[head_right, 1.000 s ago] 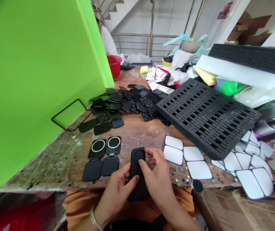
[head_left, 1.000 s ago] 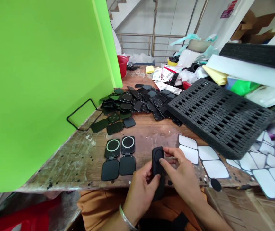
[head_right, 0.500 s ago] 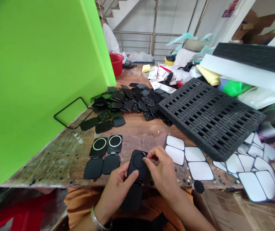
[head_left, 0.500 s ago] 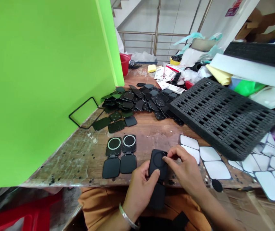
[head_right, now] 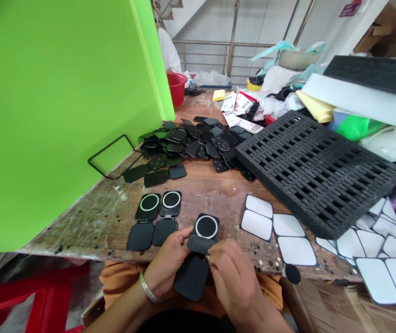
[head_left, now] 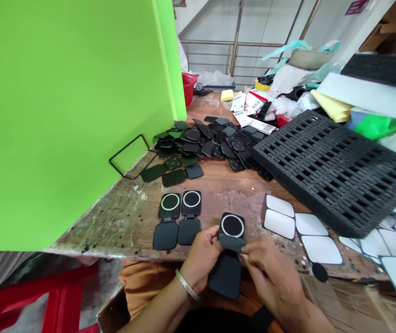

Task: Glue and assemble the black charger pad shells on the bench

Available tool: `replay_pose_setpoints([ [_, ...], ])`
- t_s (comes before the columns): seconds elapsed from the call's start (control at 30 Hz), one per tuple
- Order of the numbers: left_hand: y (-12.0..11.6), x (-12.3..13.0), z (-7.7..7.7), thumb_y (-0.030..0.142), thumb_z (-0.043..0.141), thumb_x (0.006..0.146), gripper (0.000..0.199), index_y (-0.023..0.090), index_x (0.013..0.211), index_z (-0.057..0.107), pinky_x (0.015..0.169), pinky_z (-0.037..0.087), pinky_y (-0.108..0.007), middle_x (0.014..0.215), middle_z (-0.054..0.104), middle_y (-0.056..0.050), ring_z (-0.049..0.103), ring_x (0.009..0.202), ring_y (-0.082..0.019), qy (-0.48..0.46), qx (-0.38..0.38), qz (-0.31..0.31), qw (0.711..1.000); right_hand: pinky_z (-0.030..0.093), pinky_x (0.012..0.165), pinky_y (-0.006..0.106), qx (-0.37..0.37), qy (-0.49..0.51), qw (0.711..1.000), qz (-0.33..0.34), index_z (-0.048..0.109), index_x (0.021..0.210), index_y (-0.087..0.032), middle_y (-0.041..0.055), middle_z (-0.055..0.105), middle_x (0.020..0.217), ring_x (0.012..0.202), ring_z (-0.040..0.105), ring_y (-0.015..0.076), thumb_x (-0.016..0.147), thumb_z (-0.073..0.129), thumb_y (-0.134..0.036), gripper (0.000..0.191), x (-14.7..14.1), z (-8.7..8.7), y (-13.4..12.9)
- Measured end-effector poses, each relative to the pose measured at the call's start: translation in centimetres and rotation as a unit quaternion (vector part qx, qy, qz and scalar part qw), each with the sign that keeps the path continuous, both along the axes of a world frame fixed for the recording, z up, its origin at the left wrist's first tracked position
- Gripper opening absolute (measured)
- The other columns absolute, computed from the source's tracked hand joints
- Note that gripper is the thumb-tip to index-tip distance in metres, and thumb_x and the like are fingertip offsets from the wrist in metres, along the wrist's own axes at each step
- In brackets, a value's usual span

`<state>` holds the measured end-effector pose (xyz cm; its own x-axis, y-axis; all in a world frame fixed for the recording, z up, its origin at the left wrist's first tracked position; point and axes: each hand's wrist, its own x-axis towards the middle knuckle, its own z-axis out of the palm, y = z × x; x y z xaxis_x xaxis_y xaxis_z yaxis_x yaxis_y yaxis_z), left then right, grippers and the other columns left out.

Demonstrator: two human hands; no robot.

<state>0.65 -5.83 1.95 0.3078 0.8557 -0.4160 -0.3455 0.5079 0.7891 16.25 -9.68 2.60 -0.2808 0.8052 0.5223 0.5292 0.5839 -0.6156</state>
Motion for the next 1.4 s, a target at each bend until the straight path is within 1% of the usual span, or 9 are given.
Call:
replay_pose_setpoints([
  [0.13,0.0,-0.7,0.2,0.023,0.085,0.059,0.048,0.014,0.102,0.065,0.065,0.044,-0.021,0.081,0.071,-0.004,0.063,0.068,-0.013,-0.053,-0.060,-0.038,0.996,0.052,0.078,0.030,0.011,-0.024,0.998,-0.063,0.056,0.110,-0.020,0.0071,0.064,0.093,0.087,0.063,0.0177,0.085,0.052,-0.005,0.030,0.5,0.6,0.3],
  [0.3,-0.3,-1.5,0.4,0.022,0.082,0.062,0.044,0.015,0.101,0.063,0.071,0.048,-0.024,0.083,0.071,-0.005,0.067,0.075,-0.016,-0.054,-0.106,-0.031,0.992,0.052,0.081,0.031,0.007,-0.059,0.993,-0.102,0.060,0.098,-0.020,0.0062,0.066,0.092,0.089,0.064,0.0178,0.085,0.056,-0.008,0.019,1.9,1.0,1.1],
  [0.53,0.7,-1.7,0.5,0.024,0.077,0.066,0.035,0.014,0.097,0.065,0.060,0.047,-0.021,0.073,0.070,-0.003,0.064,0.062,-0.013,-0.009,-0.111,0.040,0.993,0.053,0.082,0.029,0.070,-0.132,0.988,0.028,0.062,0.106,-0.022,0.0056,0.069,0.095,0.088,0.066,0.0188,0.080,0.058,-0.007,0.030,1.1,1.8,-1.2],
  [0.6,1.1,-2.0,0.6,0.024,0.077,0.066,0.035,0.014,0.097,0.065,0.061,0.048,-0.021,0.074,0.071,-0.004,0.065,0.063,-0.013,0.002,-0.112,0.028,0.993,0.053,0.080,0.027,0.048,-0.094,0.994,0.023,0.062,0.098,-0.022,0.0040,0.069,0.090,0.086,0.065,0.0171,0.078,0.059,-0.007,0.026,1.0,2.2,-1.7],
  [0.7,1.2,-2.6,0.7,0.028,0.075,0.071,0.031,0.014,0.097,0.066,0.061,0.050,-0.022,0.078,0.072,-0.006,0.066,0.063,-0.014,-0.008,-0.100,-0.019,0.995,0.052,0.074,0.025,-0.056,0.043,0.993,-0.092,0.060,0.081,-0.022,0.0055,0.064,0.094,0.091,0.063,0.0169,0.080,0.060,-0.013,0.009,1.8,2.4,-1.1],
  [0.8,1.1,-2.9,0.9,0.032,0.071,0.075,0.030,0.014,0.098,0.066,0.064,0.054,-0.028,0.081,0.072,-0.008,0.068,0.069,-0.018,-0.022,-0.092,-0.073,0.993,0.051,0.075,0.026,-0.221,0.190,0.937,-0.194,0.059,0.067,-0.020,0.0077,0.061,0.110,0.100,0.060,0.0201,0.081,0.064,-0.029,0.018,3.2,2.0,0.8],
  [1.03,0.9,-3.5,1.2,0.025,0.072,0.071,0.022,0.012,0.088,0.067,0.058,0.057,-0.030,0.075,0.070,-0.007,0.069,0.066,-0.020,-0.020,-0.106,-0.126,0.986,0.053,0.073,0.034,-0.465,0.407,0.775,-0.137,0.071,0.074,-0.014,0.0121,0.067,0.102,0.088,0.062,0.0225,0.066,0.077,-0.036,0.024,3.2,0.8,3.6],
  [1.17,0.7,-3.5,1.2,0.023,0.070,0.071,0.023,0.011,0.091,0.067,0.056,0.057,-0.029,0.074,0.071,-0.009,0.069,0.065,-0.019,-0.011,-0.112,-0.135,0.984,0.051,0.063,0.025,-0.498,0.436,0.735,-0.149,0.073,0.078,-0.014,0.0103,0.068,0.100,0.076,0.061,0.0162,0.061,0.080,-0.033,0.026,2.1,0.9,3.3],
  [1.4,0.6,-3.1,1.2,0.022,0.068,0.072,0.026,0.009,0.094,0.068,0.056,0.057,-0.027,0.076,0.072,-0.012,0.069,0.065,-0.019,-0.002,-0.107,-0.134,0.985,0.047,0.059,0.021,-0.487,0.447,0.731,-0.169,0.072,0.075,-0.014,0.0091,0.065,0.104,0.073,0.056,0.0127,0.059,0.082,-0.032,0.025,1.3,0.7,3.1],
])
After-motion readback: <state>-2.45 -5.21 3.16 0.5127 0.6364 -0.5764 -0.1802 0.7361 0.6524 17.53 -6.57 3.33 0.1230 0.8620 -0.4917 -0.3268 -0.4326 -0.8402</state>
